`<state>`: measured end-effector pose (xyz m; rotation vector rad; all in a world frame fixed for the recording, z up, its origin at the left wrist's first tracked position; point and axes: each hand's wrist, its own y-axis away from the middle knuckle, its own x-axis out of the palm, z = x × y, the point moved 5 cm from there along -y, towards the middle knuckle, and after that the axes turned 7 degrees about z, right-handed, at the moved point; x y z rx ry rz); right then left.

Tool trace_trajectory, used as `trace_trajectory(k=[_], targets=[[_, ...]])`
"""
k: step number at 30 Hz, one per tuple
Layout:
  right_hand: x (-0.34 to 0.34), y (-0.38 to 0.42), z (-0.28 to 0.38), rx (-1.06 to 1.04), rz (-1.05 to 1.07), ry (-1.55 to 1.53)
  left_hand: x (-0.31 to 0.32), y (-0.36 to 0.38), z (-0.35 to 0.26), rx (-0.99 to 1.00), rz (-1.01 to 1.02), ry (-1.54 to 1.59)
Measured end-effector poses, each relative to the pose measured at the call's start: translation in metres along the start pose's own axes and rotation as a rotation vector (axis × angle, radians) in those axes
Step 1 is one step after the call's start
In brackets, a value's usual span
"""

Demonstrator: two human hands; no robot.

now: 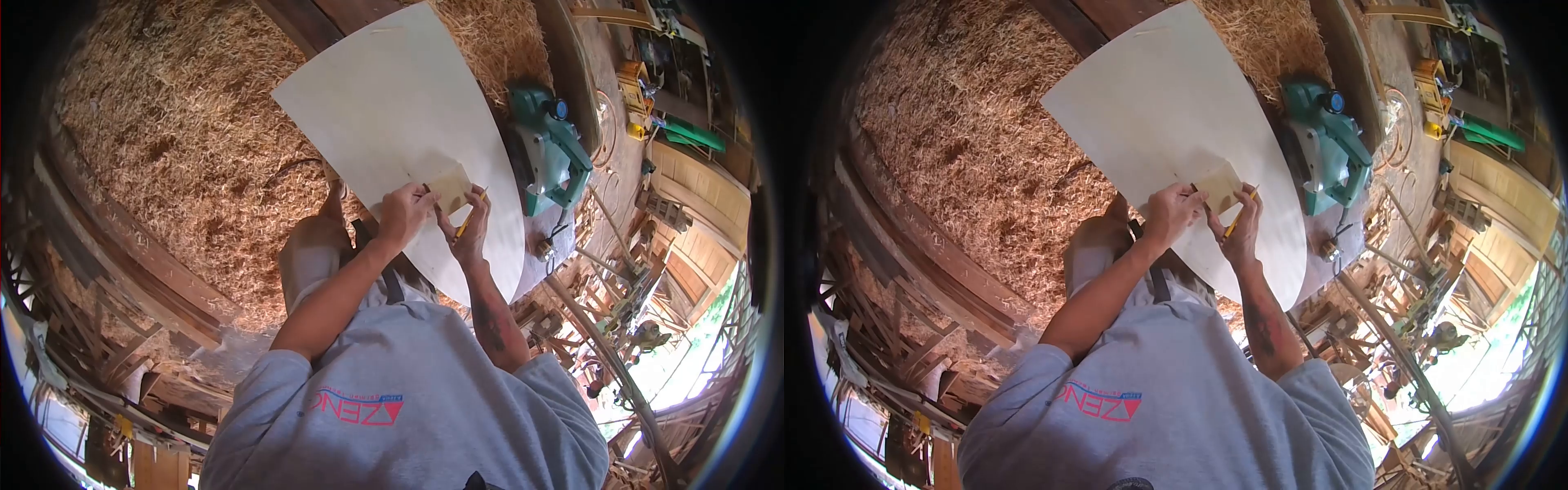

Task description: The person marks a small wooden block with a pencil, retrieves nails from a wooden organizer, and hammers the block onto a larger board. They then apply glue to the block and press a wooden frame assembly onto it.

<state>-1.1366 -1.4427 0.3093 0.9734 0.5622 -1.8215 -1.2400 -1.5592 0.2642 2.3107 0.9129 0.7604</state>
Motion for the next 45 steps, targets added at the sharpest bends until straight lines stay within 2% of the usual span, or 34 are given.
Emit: trace_trajectory(k=[14, 16, 20, 24, 29, 33, 34, 36, 37, 39, 40, 42, 44, 45], targets=[[0.002, 0.0, -0.004, 0.009, 0.009, -0.03, 0.001, -0.003, 0.004, 0.036, -0.042, -0.023], [0.0, -0.002, 0.0, -0.044, -0.028, 0.044, 0.002, -0.004, 0.006, 0.038, -0.038, -0.025], [-0.002, -0.002, 0.001, -0.071, -0.034, 0.03, 0.003, -0.002, 0.003, 0.077, -0.062, 0.082], [0.001, 0.001, -0.003, -0.009, -0.023, -0.018, 0.003, -0.002, 0.002, 0.031, -0.037, 0.159], [-0.01, 0.011, -0.001, 0.02, -0.089, -0.065, -0.001, 0.002, -0.004, 0.015, -0.011, 0.052], [-0.019, 0.046, -0.013, 0.123, -0.16, -0.137, -0.012, 0.001, -0.005, -0.003, -0.007, -0.05], [-0.018, 0.056, -0.018, 0.141, -0.15, -0.124, -0.013, -0.001, -0.004, 0.011, 0.007, -0.073], [-0.013, 0.077, -0.024, 0.125, -0.162, -0.132, -0.018, 0.001, -0.019, 0.331, -0.216, -0.519], [-0.01, 0.089, -0.023, 0.108, -0.142, -0.136, -0.017, -0.001, -0.016, 0.345, -0.202, -0.538], [-0.009, 0.108, -0.022, 0.103, -0.141, -0.139, -0.011, 0.003, -0.026, 0.617, -0.316, -0.783], [-0.008, 0.114, -0.021, 0.088, -0.117, -0.137, -0.01, 0.004, -0.027, 0.637, -0.313, -0.796], [-0.01, 0.129, -0.023, 0.099, -0.12, -0.21, -0.013, 0.005, -0.021, 0.523, -0.261, -0.745], [-0.011, 0.142, -0.029, 0.069, -0.1, -0.199, -0.012, 0.005, -0.023, 0.588, -0.263, -0.762], [-0.016, 0.15, -0.031, 0.081, -0.097, -0.218, -0.013, 0.005, -0.022, 0.528, -0.277, -0.743]])
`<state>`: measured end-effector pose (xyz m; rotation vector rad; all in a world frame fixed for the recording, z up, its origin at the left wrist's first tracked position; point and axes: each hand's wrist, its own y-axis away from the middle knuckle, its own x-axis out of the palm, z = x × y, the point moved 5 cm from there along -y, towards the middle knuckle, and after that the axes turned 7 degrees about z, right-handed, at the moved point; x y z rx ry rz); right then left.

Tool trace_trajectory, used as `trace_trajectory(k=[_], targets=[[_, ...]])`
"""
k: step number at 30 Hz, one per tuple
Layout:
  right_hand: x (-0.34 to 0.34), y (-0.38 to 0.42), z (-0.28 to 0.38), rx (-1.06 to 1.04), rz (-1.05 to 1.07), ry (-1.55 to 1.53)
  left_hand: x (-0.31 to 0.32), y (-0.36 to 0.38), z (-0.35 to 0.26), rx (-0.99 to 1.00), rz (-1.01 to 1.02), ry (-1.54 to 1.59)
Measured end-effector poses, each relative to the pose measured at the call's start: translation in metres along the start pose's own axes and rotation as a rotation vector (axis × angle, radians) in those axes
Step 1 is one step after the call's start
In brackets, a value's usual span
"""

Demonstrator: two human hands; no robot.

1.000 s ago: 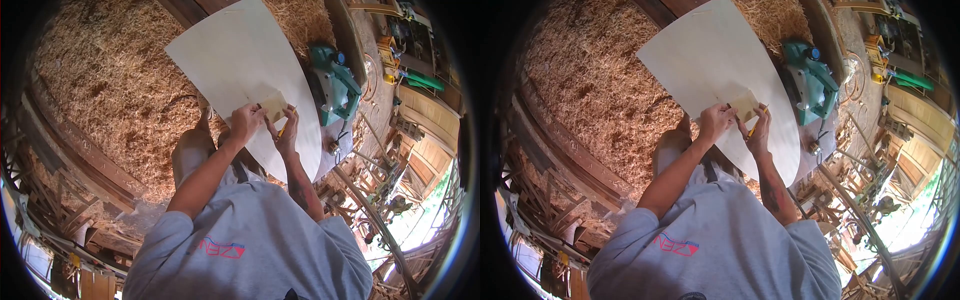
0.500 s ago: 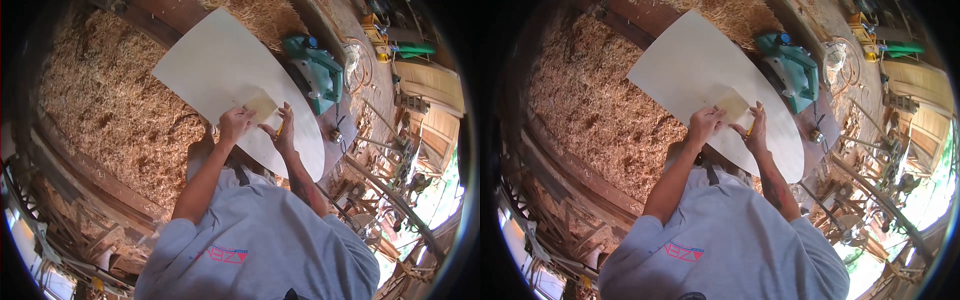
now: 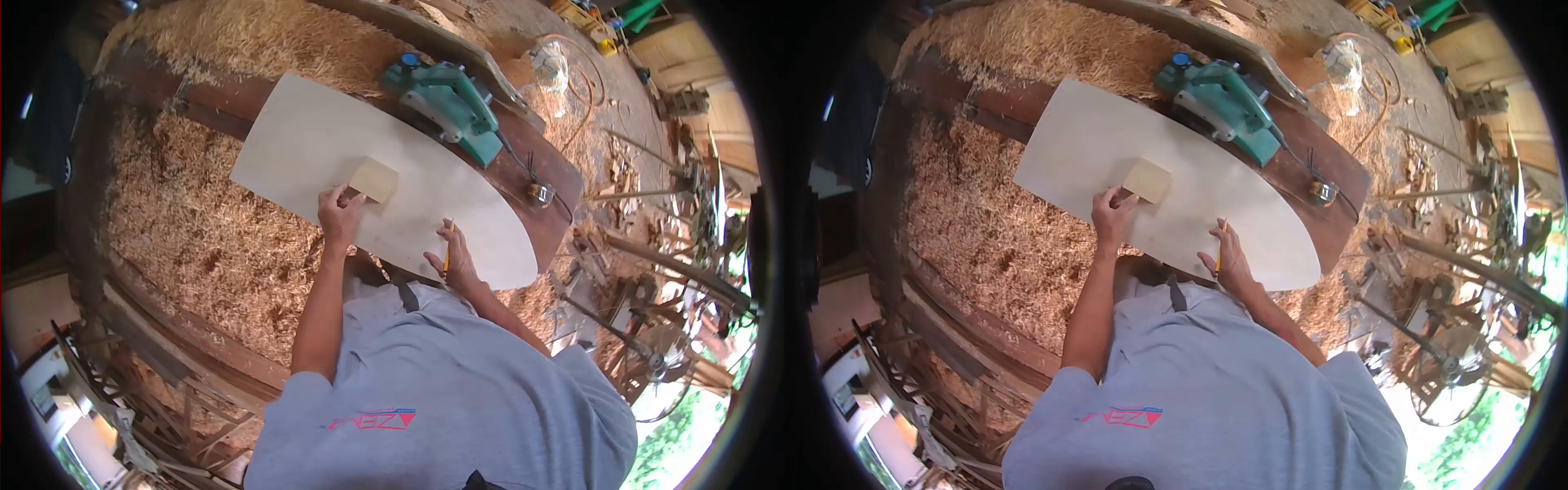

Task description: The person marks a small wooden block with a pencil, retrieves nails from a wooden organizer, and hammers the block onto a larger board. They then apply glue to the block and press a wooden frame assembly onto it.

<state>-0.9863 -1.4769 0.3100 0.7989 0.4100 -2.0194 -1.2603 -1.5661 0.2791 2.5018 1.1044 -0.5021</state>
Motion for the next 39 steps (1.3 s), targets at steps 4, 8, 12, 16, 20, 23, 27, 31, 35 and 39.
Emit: trace_trajectory(k=[4, 8, 12, 16, 20, 23, 27, 31, 35, 39], targets=[[-0.028, 0.03, -0.024, 0.041, -0.05, -0.015, 0.001, -0.002, 0.004, -0.027, 0.001, -0.032], [-0.056, 0.058, -0.053, 0.121, -0.079, -0.022, 0.0, -0.002, 0.008, -0.014, -0.021, -0.091], [-0.074, 0.074, -0.071, 0.167, -0.095, 0.007, 0.0, -0.003, 0.008, -0.046, 0.013, -0.101], [-0.082, 0.075, -0.067, 0.193, -0.125, 0.015, -0.002, -0.004, 0.011, -0.048, 0.015, -0.043], [-0.069, 0.036, -0.032, 0.106, -0.146, 0.001, -0.006, -0.023, -0.001, 0.083, 0.204, -0.168], [-0.041, -0.011, -0.001, 0.017, -0.189, 0.051, -0.01, -0.054, -0.023, 0.21, 0.41, -0.265], [0.022, -0.066, 0.004, 0.257, -0.335, -0.31, -0.01, -0.083, -0.05, 0.509, 0.702, -0.605], [0.06, -0.1, 0.026, 0.299, -0.479, -0.406, -0.003, -0.101, -0.042, 0.571, 0.908, -0.688], [0.074, -0.108, 0.045, 0.343, -0.534, -0.33, 0.0, -0.105, -0.039, 0.576, 0.978, -0.692], [0.079, -0.106, 0.05, 0.361, -0.638, -0.339, 0.002, -0.105, -0.042, 0.568, 0.967, -0.703]])
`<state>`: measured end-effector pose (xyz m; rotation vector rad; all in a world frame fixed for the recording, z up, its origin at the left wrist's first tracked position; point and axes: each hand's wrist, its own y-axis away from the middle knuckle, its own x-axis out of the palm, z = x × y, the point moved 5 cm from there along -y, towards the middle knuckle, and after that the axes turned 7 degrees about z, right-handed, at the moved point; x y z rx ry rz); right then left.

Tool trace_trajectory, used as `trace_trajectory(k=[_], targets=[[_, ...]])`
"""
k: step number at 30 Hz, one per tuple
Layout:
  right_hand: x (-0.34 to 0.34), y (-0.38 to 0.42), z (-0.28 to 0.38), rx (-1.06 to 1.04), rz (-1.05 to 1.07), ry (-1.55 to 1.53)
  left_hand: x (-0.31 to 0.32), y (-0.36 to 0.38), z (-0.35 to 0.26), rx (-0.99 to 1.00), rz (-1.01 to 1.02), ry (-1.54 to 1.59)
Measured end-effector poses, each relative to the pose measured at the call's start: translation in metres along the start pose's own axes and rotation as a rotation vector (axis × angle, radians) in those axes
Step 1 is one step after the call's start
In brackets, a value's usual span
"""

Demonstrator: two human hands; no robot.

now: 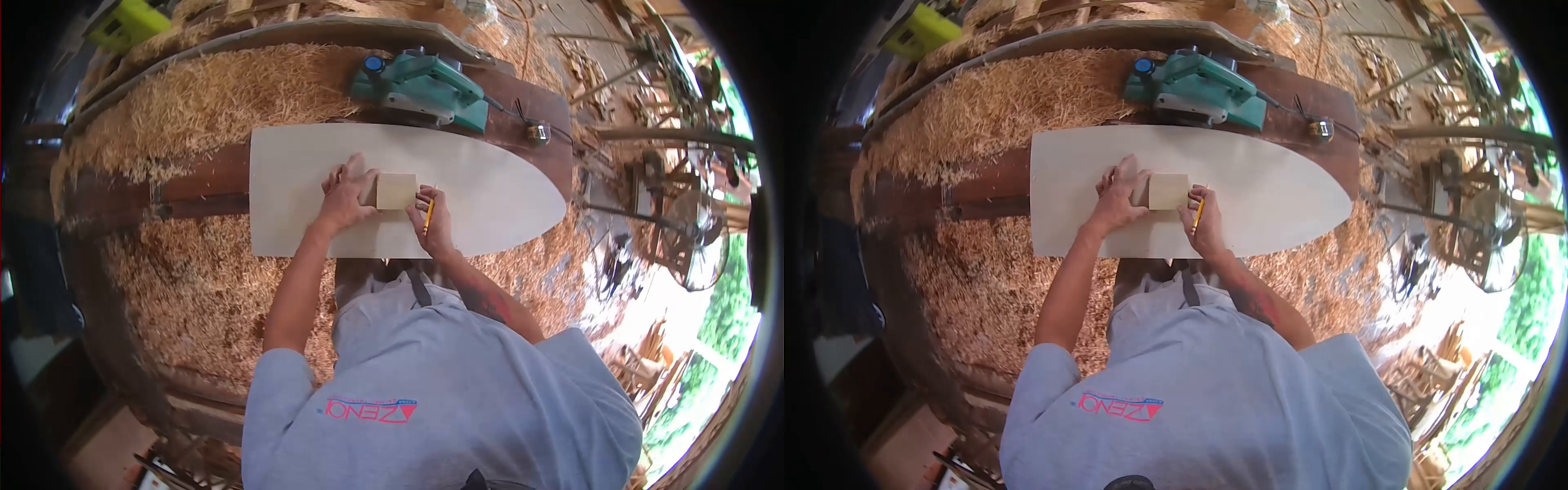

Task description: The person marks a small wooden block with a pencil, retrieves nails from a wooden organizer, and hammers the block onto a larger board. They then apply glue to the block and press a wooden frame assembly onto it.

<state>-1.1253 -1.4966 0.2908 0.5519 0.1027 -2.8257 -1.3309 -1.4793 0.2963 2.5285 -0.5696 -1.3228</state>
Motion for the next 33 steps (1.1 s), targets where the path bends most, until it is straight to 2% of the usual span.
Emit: trace_trajectory(k=[6, 8, 10, 12, 18, 33], targets=[[-0.001, 0.004, 0.001, 0.027, -0.045, -0.048, 0.001, -0.001, 0.004, 0.031, -0.022, 0.009], [-0.004, 0.008, -0.008, 0.281, -0.016, -0.153, 0.005, -0.002, 0.009, 0.015, -0.057, 0.026], [-0.008, 0.005, -0.011, 0.249, -0.063, -0.067, 0.006, -0.004, 0.013, 0.069, -0.079, 0.097], [-0.007, 0.004, -0.019, 0.279, -0.091, -0.152, 0.004, -0.002, 0.012, 0.046, -0.075, 0.091], [-0.006, -0.001, -0.003, 0.239, 0.004, -0.125, 0.007, 0.001, 0.013, 0.098, -0.079, 0.109], [-0.006, 0.002, -0.009, 0.265, -0.048, -0.153, 0.003, 0.0, 0.009, 0.094, -0.072, 0.136]])
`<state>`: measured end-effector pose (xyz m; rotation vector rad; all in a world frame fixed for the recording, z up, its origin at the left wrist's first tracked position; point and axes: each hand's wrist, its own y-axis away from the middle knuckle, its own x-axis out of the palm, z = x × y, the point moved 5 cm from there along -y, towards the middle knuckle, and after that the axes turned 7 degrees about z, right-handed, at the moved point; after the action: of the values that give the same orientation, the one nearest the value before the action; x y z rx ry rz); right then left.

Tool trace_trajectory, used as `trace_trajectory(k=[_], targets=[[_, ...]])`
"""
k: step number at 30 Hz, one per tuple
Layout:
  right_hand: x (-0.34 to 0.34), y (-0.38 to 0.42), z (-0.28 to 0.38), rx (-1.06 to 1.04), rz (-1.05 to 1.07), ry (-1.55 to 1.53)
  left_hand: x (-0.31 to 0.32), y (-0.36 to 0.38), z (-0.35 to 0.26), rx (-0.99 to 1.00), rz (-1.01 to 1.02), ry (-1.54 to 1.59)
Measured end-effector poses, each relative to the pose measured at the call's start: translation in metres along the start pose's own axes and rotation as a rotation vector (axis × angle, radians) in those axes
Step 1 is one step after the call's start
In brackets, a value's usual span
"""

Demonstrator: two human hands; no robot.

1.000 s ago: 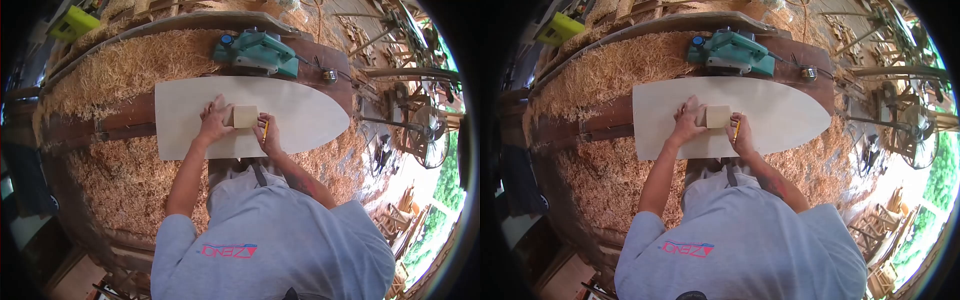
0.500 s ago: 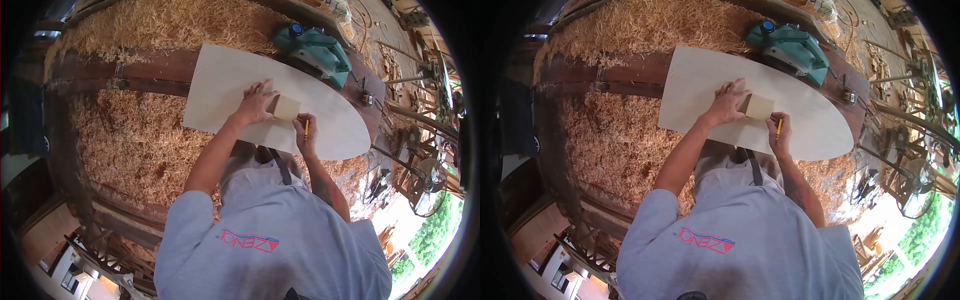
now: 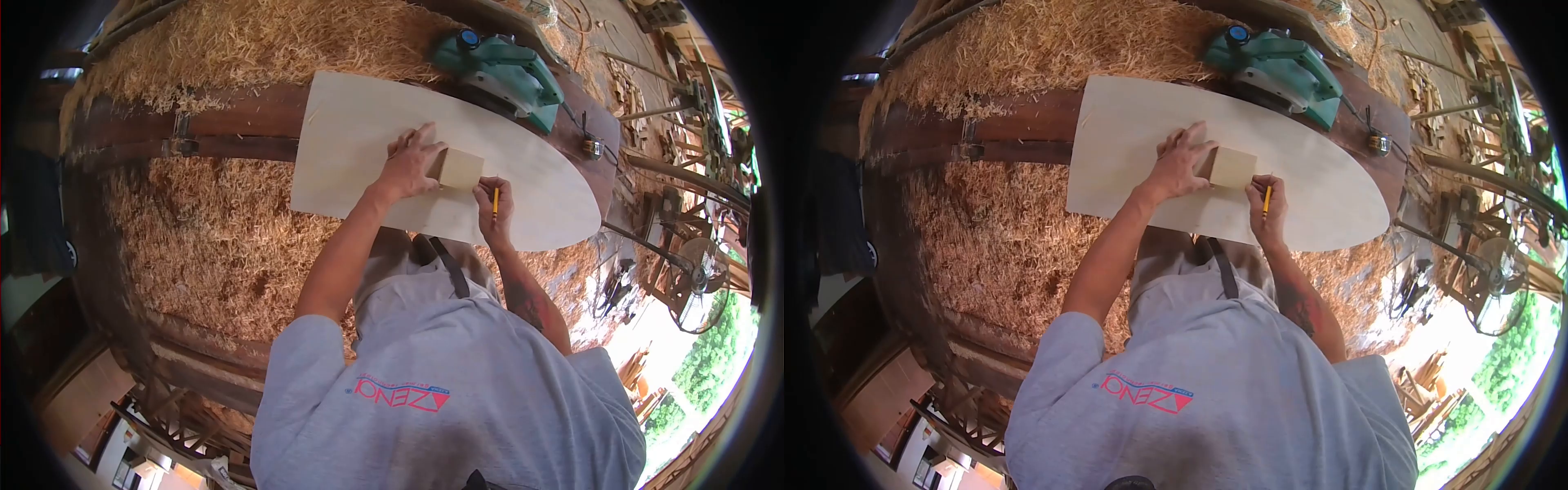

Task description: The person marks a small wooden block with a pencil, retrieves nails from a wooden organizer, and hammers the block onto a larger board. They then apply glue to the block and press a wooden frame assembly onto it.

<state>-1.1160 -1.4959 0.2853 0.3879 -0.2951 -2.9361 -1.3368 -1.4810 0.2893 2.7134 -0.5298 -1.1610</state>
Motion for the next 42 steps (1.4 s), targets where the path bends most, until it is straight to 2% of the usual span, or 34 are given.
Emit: trace_trajectory(k=[19, 21, 25, 28, 32, 34, 35, 37, 38, 40, 41, 42], targets=[[0.001, 0.005, -0.003, 0.006, -0.09, -0.005, 0.001, -0.001, 0.001, -0.004, -0.022, -0.001], [0.002, 0.003, -0.006, 0.014, -0.077, -0.079, 0.0, 0.0, -0.001, -0.007, -0.014, -0.011], [-0.002, 0.005, 0.001, 0.053, -0.051, -0.012, -0.001, -0.001, -0.002, -0.02, 0.004, -0.034], [-0.005, 0.019, 0.002, 0.019, -0.101, -0.091, -0.001, -0.002, 0.0, -0.01, -0.014, -0.109], [-0.028, 0.069, 0.02, -0.055, -0.142, -0.037, -0.004, 0.001, -0.004, 0.047, 0.039, -0.107], [-0.04, 0.098, 0.039, 0.022, 0.08, 0.164, -0.007, 0.002, -0.009, -0.03, 0.004, 0.046], [-0.05, 0.112, 0.037, 0.009, 0.059, 0.157, 0.0, -0.006, -0.014, -0.009, 0.004, 0.031], [-0.063, 0.138, 0.022, 0.075, 0.201, 0.147, 0.008, -0.019, -0.013, -0.2, -0.143, 0.082], [-0.073, 0.15, 0.016, 0.064, 0.198, 0.137, 0.012, -0.025, -0.019, -0.195, -0.148, 0.068], [-0.095, 0.174, 0.01, -0.014, 0.164, 0.211, 0.015, -0.031, -0.029, -0.39, -0.233, -0.11], [-0.114, 0.184, 0.005, -0.016, 0.15, 0.191, 0.014, -0.035, -0.037, -0.38, -0.228, -0.132], [-0.132, 0.195, -0.004, 0.152, 0.227, 0.207, 0.008, -0.037, -0.038, -0.509, -0.173, -0.157]])
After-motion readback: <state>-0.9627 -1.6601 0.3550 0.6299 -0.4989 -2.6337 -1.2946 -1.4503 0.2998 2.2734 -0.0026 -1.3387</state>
